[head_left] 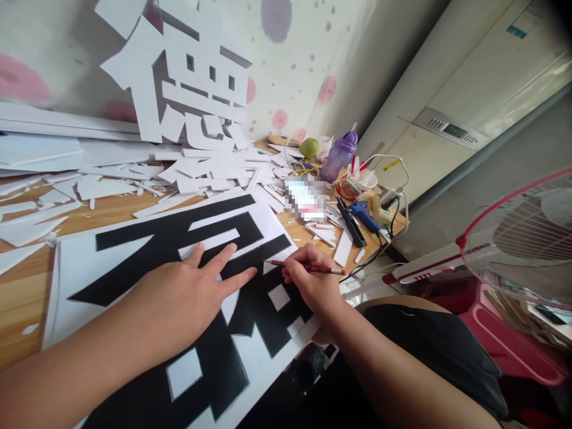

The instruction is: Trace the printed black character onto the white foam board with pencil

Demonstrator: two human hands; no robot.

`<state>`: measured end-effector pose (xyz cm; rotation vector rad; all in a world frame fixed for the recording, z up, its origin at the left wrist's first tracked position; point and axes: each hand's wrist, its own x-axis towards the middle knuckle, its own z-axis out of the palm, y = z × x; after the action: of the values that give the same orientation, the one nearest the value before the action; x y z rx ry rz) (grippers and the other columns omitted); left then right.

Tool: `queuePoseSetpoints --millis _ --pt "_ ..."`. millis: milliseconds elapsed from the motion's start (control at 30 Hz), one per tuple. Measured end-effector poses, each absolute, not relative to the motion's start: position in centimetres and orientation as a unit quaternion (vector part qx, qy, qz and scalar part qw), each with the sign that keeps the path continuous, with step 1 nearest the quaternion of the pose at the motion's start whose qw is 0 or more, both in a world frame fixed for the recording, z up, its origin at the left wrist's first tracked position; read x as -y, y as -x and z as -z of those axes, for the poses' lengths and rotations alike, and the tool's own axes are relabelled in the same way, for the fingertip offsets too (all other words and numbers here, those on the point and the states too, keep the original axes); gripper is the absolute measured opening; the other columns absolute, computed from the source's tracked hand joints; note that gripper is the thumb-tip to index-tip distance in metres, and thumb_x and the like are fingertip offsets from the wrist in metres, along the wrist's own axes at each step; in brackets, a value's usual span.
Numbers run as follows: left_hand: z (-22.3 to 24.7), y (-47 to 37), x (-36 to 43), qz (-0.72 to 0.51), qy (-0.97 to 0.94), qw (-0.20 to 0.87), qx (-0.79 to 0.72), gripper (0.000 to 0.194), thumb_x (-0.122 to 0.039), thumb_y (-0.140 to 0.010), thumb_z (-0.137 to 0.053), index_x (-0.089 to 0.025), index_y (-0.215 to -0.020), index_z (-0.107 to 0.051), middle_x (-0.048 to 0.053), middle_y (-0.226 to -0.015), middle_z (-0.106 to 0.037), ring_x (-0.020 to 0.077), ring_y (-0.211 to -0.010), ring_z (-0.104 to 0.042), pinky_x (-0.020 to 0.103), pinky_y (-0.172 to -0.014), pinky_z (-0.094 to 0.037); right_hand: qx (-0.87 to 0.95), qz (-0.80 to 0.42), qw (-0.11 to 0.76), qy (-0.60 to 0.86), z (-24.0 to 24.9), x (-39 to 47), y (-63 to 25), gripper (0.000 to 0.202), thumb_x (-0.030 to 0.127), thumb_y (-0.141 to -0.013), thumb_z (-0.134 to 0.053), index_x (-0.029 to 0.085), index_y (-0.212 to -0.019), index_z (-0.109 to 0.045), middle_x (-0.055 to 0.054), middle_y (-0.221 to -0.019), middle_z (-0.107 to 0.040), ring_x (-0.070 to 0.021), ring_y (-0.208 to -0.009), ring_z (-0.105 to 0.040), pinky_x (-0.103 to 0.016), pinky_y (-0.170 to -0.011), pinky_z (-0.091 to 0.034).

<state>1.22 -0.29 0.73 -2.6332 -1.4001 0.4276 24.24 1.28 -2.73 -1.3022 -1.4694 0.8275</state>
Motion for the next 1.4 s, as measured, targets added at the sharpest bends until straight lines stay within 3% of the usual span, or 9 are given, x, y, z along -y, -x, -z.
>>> queuePoseSetpoints --millis 400,700,1067,1300,1400 --pt "-0.3 -0.9 0.2 -0.117 0.884 0.109 0.439 0.075 -0.013 -0.087 -0.057 -0.048 -0.153 -0.048 0.013 -0.161 -0.053 0.0509 -0.129 -0.063 0.048 -0.072 -0.064 0.631 -0.284 0.486 0.534 2.8 -1.4 -24.3 0.020 0.025 -0.076 -0.058 0.023 -0.057 -0.054 0.000 -0.055 -0.062 -0.0146 -0.052 -0.057 -0.028 -0.053 -0.045" --pt "-0.7 -1.3 0.1 -0.165 0.879 0.110 0.434 0.079 -0.013 -0.087 -0.057 -0.048 -0.156 -0.042 0.018 -0.164 -0.046 0.0525 -0.132 -0.061 0.044 -0.067 -0.065 0.557 -0.291 0.529 0.570 3.2 -1.9 -25.1 0.019 0.024 -0.071 -0.057 0.025 -0.055 -0.047 0.003 -0.052 -0.058 -0.0138 -0.050 -0.054 -0.027 -0.050 -0.045" --pt "0.5 -0.4 0.2 -0.101 0.889 0.096 0.437 0.083 -0.007 -0.083 -0.059 -0.048 -0.153 -0.046 0.015 -0.162 -0.050 0.0544 -0.131 -0.060 0.051 -0.070 -0.065 0.486 -0.280 0.563 0.607 3.6 -2.6 -25.5 0.018 0.025 -0.070 -0.057 0.025 -0.056 -0.046 0.003 -0.050 -0.058 -0.0143 -0.049 -0.055 -0.028 -0.052 -0.046" --pt "0.6 -0.1 0.1 -0.065 0.889 0.114 0.438 0.071 -0.015 -0.084 -0.057 -0.047 -0.148 -0.057 0.010 -0.161 -0.054 0.0511 -0.127 -0.064 0.042 -0.065 -0.061 0.497 -0.269 0.595 0.572 2.2 -2.0 -25.4 0.019 0.024 -0.073 -0.059 0.025 -0.056 -0.051 0.003 -0.052 -0.061 -0.0148 -0.050 -0.061 -0.027 -0.053 -0.049" --pt "1.0 0.2 0.0 -0.027 0.892 0.081 0.444 0.067 -0.025 -0.086 -0.059 -0.046 -0.149 -0.055 0.006 -0.162 -0.054 0.0454 -0.134 -0.060 0.041 -0.074 -0.059 0.563 -0.310 0.557 0.526 1.7 -1.5 -24.8 0.017 0.025 -0.075 -0.060 0.024 -0.059 -0.055 0.001 -0.055 -0.065 -0.0154 -0.050 -0.062 -0.028 -0.053 -0.050"
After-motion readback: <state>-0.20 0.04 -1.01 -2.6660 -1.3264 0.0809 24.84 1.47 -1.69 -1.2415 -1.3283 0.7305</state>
